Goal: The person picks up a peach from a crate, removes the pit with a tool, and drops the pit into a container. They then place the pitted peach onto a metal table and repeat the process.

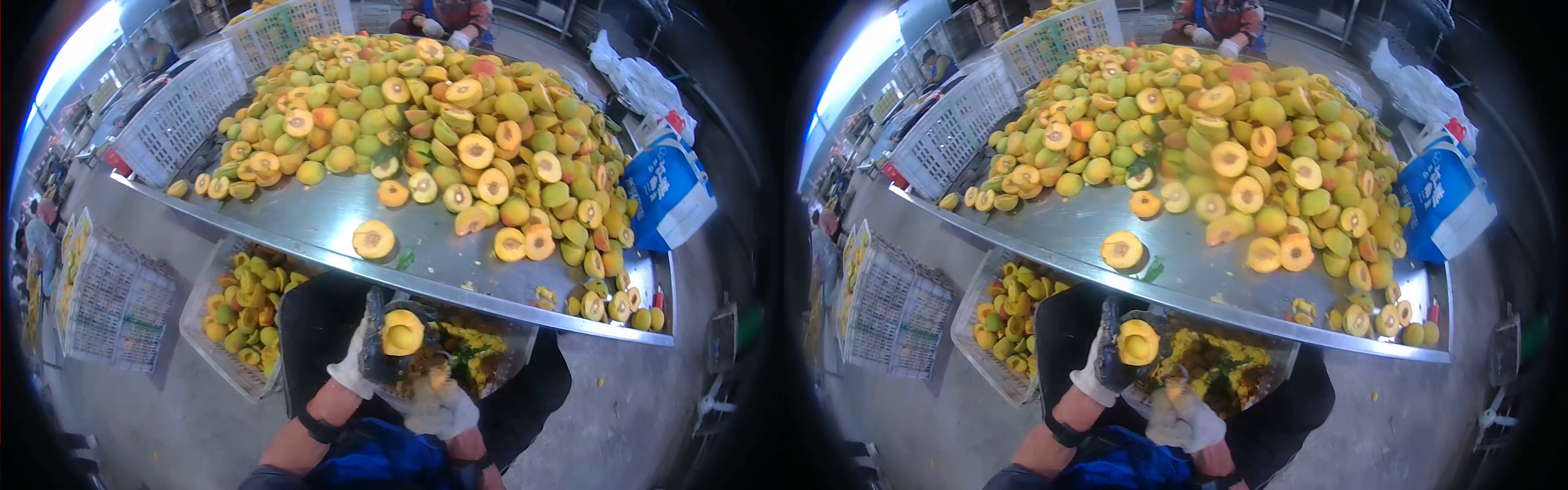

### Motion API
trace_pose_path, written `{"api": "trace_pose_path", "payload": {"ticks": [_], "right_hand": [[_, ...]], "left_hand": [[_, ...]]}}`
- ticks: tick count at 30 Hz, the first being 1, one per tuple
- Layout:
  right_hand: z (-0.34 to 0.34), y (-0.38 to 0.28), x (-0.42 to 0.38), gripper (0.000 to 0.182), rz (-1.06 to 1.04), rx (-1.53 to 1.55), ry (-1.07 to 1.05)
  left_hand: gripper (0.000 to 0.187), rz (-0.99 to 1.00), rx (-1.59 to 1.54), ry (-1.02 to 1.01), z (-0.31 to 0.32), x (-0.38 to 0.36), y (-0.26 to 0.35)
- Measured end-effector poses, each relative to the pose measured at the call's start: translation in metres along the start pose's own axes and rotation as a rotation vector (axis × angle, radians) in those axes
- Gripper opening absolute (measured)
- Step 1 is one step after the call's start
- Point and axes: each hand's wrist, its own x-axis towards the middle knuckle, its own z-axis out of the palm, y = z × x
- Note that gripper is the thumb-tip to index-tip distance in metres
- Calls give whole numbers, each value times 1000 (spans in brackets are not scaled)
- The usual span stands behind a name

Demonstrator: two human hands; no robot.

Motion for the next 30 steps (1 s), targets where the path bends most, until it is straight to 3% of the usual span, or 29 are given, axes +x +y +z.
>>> {"api": "trace_pose_path", "payload": {"ticks": [1, 3, 4, 5, 7, 8, 9, 14, 16, 17, 20, 23, 25, 26, 27, 28, 29, 30], "right_hand": [[-9, -3, -5, 44, 20, 2, 56], [-32, 7, 5, 40, -224, -629, 476], [-51, 7, 4, 38, -148, -487, 554], [-68, 5, 0, 36, -68, -344, 629], [-79, 7, -4, 35, -47, -301, 647], [-80, 9, -3, 35, -44, -400, 689], [-79, 9, 0, 36, -47, -503, 732], [-67, 14, 12, 41, 12, -792, 809], [-69, 16, 13, 43, 6, -836, 813], [-70, 19, 13, 43, -3, -830, 833], [-65, 18, 13, 43, -11, -819, 862], [-69, 20, 16, 38, 17, -805, 843], [-90, 28, 15, 34, 24, -793, 839], [-94, 30, 15, 33, 9, -801, 850], [-86, 28, 15, 33, -9, -764, 865], [-72, 25, 13, 33, -20, -730, 874], [-64, 25, 13, 33, -24, -698, 879], [-67, 26, 15, 33, -37, -687, 895]], "left_hand": [[69, 46, 58, 29, -8, -2, 12], [69, 164, 452, 139, -44, -19, 48], [52, 463, 765, 62, -75, -36, 61], [37, 526, 852, 273, -71, -53, 77], [30, 626, 1087, 665, -53, -84, 106], [28, 605, 1429, 680, -54, -93, 136], [28, 842, 1726, 703, -85, -97, 151], [31, 396, 2230, 1077, -106, -112, 201], [32, 495, 2275, 1093, -110, -104, 206], [33, 546, 2297, 1086, -110, -96, 207], [36, 919, 1765, 643, -86, -51, 200], [44, 704, 1708, 426, -4, -3, 180], [48, 676, 1976, 309, 13, 42, 169], [47, 583, 2042, 317, 25, 57, 161], [48, 322, 2140, 254, 41, 67, 160], [48, 300, 2150, 96, 25, 88, 150], [46, 402, 2140, 59, 23, 94, 142], [54, 357, 2123, 42, 34, 90, 139]]}}
